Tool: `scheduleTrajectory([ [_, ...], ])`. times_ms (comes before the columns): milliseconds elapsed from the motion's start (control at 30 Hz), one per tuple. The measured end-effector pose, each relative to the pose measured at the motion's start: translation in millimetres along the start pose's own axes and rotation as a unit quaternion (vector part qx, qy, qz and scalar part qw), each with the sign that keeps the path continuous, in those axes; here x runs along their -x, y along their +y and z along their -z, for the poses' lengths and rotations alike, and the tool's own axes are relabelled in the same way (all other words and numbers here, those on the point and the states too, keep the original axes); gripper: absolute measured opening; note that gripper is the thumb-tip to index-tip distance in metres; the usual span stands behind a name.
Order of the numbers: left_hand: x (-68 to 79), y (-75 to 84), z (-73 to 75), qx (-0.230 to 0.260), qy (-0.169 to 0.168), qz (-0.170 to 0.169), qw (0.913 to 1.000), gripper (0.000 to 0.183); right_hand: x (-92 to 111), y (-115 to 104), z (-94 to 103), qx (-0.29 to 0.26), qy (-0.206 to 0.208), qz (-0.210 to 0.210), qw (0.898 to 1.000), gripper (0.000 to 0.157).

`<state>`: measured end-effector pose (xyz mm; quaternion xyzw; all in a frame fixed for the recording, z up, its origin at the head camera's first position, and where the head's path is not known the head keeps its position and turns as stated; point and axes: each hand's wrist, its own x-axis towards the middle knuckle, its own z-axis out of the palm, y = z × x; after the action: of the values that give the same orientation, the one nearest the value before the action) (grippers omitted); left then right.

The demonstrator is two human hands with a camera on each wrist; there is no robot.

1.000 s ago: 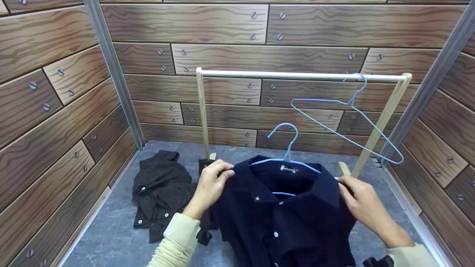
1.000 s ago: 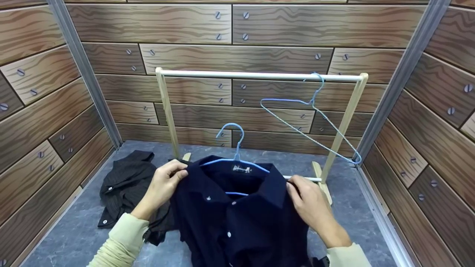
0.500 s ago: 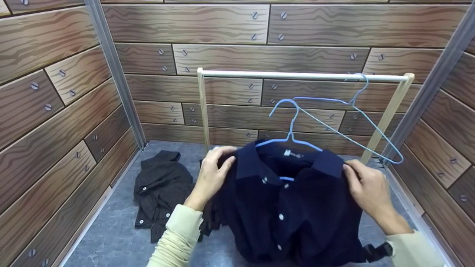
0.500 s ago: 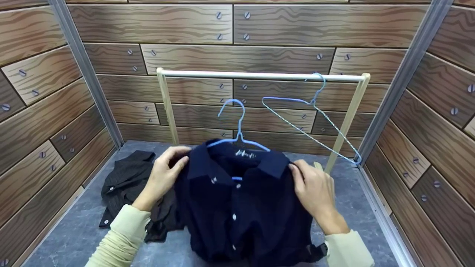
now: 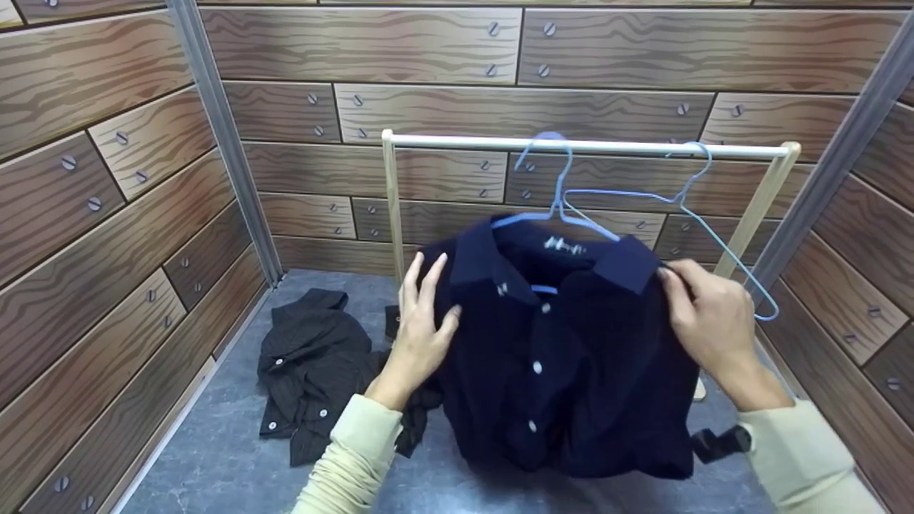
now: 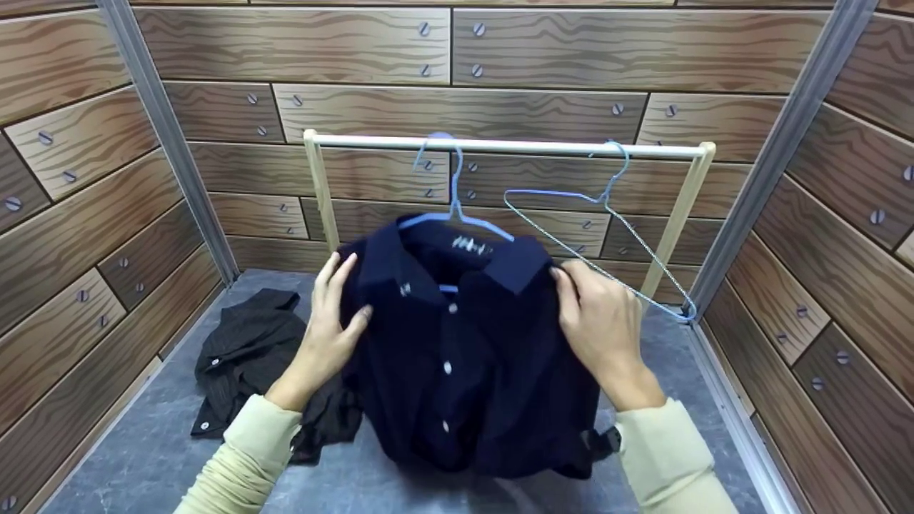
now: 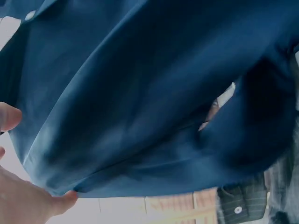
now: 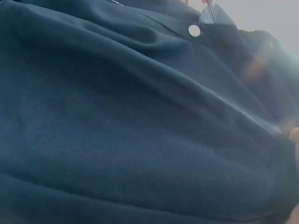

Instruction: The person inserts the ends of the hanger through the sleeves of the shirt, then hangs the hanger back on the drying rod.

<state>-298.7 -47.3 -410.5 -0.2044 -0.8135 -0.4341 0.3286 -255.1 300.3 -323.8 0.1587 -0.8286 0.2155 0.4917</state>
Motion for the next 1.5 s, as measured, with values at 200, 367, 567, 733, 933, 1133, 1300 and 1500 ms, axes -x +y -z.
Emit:
scheduleTrajectory([
  [200, 9.7, -6.5, -10.5, 0.011, -0.047, 0.030, 0.9984, 0.072, -24.0, -5.9, -1.3, -0.001, 0.006, -0.021, 1.000, 0.012],
  [367, 4.4, -14.9, -15.9, 0.004, -0.062, 0.037, 0.9974, 0.069, -38.4, -9.8, -1.3, -0.003, 0.001, -0.047, 0.999, 0.016],
  [567, -31.2, -20.9, -8.9, -0.051, -0.051, 0.013, 0.9973, 0.066, -46.9, -15.4, -2.7, -0.002, -0.006, -0.063, 0.998, 0.017],
  [733, -66.7, -20.5, 7.6, -0.115, -0.039, -0.033, 0.9920, 0.064, -52.4, -19.4, -4.8, -0.003, -0.013, -0.079, 0.997, 0.019],
  [933, -102.9, -26.7, 27.0, -0.164, -0.025, -0.013, 0.9861, 0.067, -68.1, -24.4, -0.9, -0.005, -0.003, -0.096, 0.995, 0.021],
  [1133, -125.5, -37.3, 36.4, -0.148, -0.015, 0.077, 0.9859, 0.063, -85.5, -31.0, 3.2, 0.016, 0.004, -0.095, 0.995, 0.023],
  [1300, -143.9, -34.0, 40.5, -0.195, -0.009, 0.075, 0.9779, 0.066, -91.8, -38.7, -3.7, 0.043, -0.019, -0.079, 0.996, 0.024],
  [1500, -178.7, -5.9, 35.3, -0.309, -0.064, 0.041, 0.9482, 0.078, -92.6, -46.3, -18.4, 0.060, -0.058, -0.086, 0.993, 0.026],
])
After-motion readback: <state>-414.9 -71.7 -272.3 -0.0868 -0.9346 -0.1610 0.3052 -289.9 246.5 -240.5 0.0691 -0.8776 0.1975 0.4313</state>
